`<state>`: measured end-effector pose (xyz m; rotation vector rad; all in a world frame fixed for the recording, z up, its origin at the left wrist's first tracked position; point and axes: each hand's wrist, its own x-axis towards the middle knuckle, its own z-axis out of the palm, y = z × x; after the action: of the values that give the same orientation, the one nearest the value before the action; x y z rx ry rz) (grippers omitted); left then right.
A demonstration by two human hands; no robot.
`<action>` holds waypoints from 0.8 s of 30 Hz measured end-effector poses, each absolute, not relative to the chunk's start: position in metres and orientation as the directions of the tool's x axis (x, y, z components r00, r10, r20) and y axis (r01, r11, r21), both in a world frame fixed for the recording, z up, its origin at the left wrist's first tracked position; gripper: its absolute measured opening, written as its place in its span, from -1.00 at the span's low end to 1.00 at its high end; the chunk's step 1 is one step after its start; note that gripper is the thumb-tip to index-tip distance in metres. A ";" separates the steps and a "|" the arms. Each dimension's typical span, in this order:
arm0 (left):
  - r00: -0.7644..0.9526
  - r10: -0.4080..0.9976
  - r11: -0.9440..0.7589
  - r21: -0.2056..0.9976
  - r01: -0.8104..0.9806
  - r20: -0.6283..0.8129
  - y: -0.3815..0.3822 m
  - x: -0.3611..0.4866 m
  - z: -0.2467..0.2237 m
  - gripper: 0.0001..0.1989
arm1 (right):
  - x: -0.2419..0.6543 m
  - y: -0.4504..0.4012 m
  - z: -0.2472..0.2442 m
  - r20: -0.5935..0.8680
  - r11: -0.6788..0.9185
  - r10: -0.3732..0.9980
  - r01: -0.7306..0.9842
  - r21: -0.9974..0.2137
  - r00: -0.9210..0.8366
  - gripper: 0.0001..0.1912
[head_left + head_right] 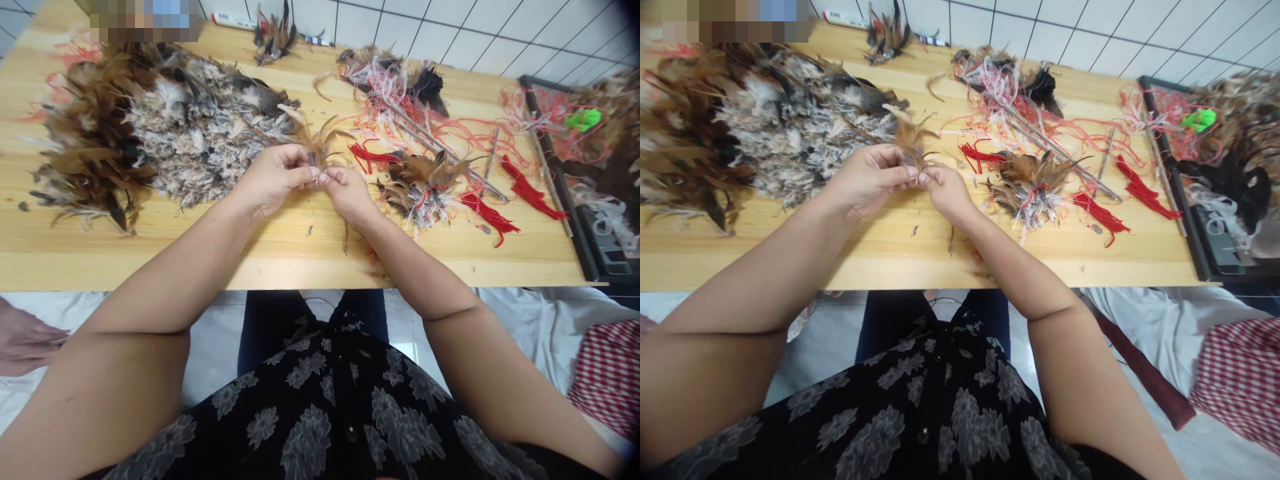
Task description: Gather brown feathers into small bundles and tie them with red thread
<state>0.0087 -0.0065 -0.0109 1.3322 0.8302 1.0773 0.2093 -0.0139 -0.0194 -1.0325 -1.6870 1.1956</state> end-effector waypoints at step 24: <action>0.321 0.941 -0.048 0.984 -0.170 0.101 -0.005 0.002 -0.008 -0.47 | 0.207 -0.015 -0.012 0.081 0.089 0.902 -0.001 -0.996 -0.424 -0.42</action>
<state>0.0019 -0.0049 -0.0084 1.2848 0.8094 1.0839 0.2070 -0.0147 -0.0123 -0.9167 -1.5773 1.4443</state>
